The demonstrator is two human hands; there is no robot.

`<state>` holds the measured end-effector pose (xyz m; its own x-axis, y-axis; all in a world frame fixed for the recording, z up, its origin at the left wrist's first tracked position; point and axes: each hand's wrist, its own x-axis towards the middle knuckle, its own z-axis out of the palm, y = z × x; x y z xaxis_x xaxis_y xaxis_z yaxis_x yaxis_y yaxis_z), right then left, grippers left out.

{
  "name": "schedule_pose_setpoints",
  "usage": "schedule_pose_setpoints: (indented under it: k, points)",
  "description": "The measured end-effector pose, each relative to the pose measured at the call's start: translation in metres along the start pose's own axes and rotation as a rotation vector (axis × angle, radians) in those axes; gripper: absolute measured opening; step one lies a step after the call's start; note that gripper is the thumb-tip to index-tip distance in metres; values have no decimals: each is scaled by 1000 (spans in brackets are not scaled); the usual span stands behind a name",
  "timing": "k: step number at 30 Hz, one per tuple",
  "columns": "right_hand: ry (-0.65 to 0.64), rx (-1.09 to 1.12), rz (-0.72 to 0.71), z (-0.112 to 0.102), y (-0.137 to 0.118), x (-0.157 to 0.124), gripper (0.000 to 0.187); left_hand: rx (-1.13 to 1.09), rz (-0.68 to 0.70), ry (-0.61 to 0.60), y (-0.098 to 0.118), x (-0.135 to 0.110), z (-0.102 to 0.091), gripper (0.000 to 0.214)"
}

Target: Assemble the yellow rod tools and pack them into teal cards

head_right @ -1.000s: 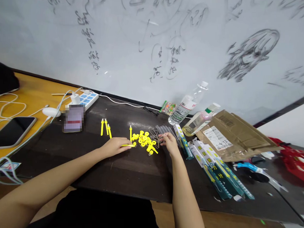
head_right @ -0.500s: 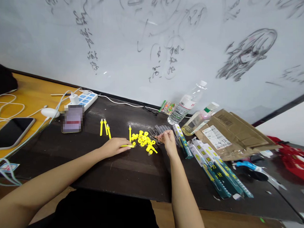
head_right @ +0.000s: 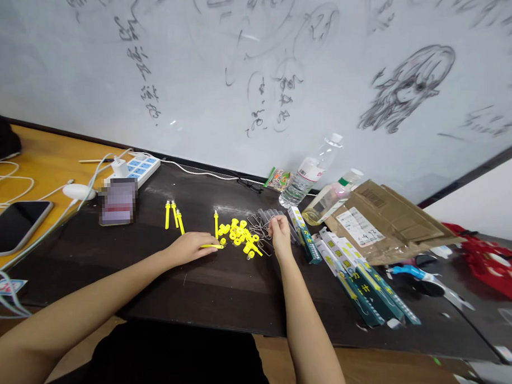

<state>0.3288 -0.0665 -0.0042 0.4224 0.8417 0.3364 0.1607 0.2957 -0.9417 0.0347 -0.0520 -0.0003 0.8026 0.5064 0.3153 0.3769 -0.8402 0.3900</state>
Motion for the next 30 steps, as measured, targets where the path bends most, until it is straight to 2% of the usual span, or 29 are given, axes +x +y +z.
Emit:
schedule_pose_setpoints:
  k: [4,8,10,15,17,25,30]
  points:
    - [-12,-42,-28,8,-4,-3,32,8,-2,16,1,0,0,28]
    - [-119,-80,-60,22,-17,-18,27,3,-25,47,2,1,-1,30]
    - [-226,-80,-33,33,-24,-30,26,-6,-37,55,2,1,-1,29]
    - [-638,-11,81,60,-29,-59,30,-37,-55,73,1,1,2,27]
    - [-717,21,112,67,-27,-65,32,-55,-57,77,0,0,3,26]
    - [-691,67,122,72,-27,-72,28,-63,-42,50,2,0,3,22]
    - [-652,52,101,73,-24,-73,30,41,-67,24,2,1,-1,24]
